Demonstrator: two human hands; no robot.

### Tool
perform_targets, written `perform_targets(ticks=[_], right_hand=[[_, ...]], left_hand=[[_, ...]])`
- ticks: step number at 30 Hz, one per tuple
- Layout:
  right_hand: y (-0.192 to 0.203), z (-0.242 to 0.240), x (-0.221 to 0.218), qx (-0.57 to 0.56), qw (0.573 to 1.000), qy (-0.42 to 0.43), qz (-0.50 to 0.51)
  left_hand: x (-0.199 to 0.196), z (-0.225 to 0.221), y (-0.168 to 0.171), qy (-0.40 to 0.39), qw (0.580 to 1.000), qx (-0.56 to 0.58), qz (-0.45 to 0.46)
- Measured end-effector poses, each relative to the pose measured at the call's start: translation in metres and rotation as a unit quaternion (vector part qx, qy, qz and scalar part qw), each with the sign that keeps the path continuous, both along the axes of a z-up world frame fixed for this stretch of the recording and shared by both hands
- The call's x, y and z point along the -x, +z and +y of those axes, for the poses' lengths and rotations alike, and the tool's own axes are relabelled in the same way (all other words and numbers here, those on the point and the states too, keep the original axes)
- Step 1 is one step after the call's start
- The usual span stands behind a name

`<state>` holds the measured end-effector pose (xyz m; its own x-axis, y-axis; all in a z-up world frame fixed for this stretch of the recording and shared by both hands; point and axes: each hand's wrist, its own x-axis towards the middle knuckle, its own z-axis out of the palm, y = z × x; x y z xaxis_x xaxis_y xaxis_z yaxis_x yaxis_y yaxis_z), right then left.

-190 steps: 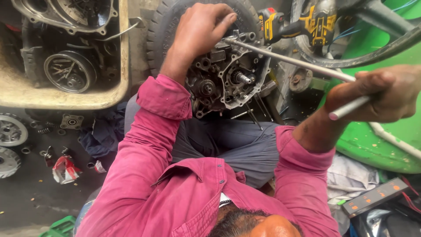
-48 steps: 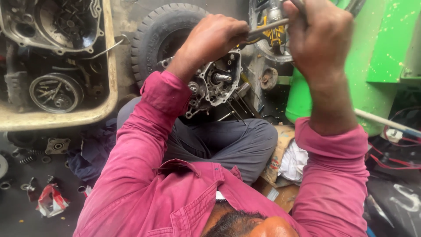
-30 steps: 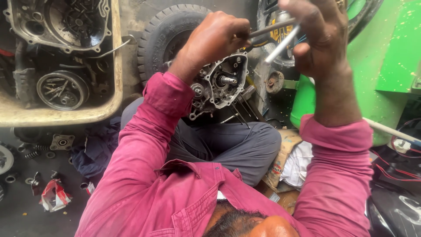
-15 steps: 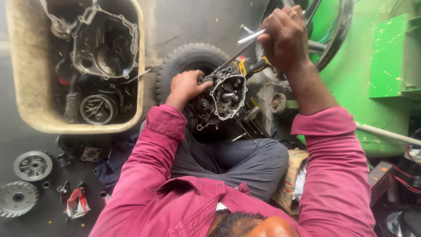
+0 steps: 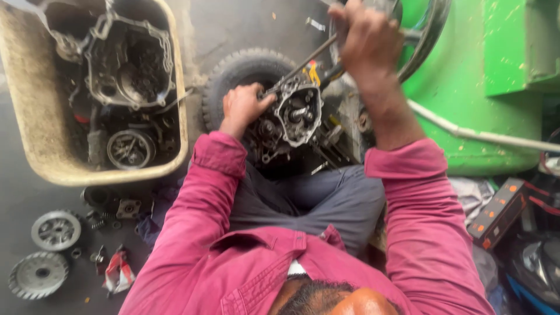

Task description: Repairing a disassembled motorcycle engine block using various tools and cleaning parts.

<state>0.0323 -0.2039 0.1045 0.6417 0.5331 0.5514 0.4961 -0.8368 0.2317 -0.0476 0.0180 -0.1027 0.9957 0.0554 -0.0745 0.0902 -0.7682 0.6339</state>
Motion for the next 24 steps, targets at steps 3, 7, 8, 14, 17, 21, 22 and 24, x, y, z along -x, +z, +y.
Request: perform_targets(ticks=[3, 7, 8, 14, 17, 21, 22, 24], right_hand=[[-0.022, -0.013, -0.007, 0.083, 0.986, -0.110, -0.093], [-0.007, 0.000, 0.002, 0.056, 0.992, -0.108, -0.045], [-0.004, -0.001, 0.005, 0.076, 0.989, -0.092, -0.092], [0.033, 0.022, 0.017, -0.015, 0.995, 0.100, -0.015], [0.038, 0.024, 0.013, 0.012, 0.995, 0.092, 0.021], [0.043, 0.029, 0.012, 0.017, 0.994, 0.103, -0.035], [0.045, 0.027, 0.012, 0.026, 0.992, 0.122, -0.024], [0.046, 0.021, 0.009, 0.033, 0.990, 0.138, -0.014]], left_hand=[[0.003, 0.002, 0.002, -0.005, 1.000, -0.008, 0.010], [-0.001, 0.004, 0.000, -0.008, 1.000, 0.017, -0.016], [-0.003, 0.001, 0.001, -0.014, 0.999, 0.026, -0.035], [-0.029, -0.010, 0.028, -0.119, 0.983, 0.045, -0.131], [-0.043, -0.016, 0.002, -0.113, 0.987, 0.046, -0.104], [-0.045, -0.016, 0.001, -0.112, 0.983, 0.076, -0.124], [-0.046, -0.016, 0.001, -0.113, 0.982, 0.078, -0.126], [-0.047, -0.018, -0.002, -0.118, 0.982, 0.079, -0.128]])
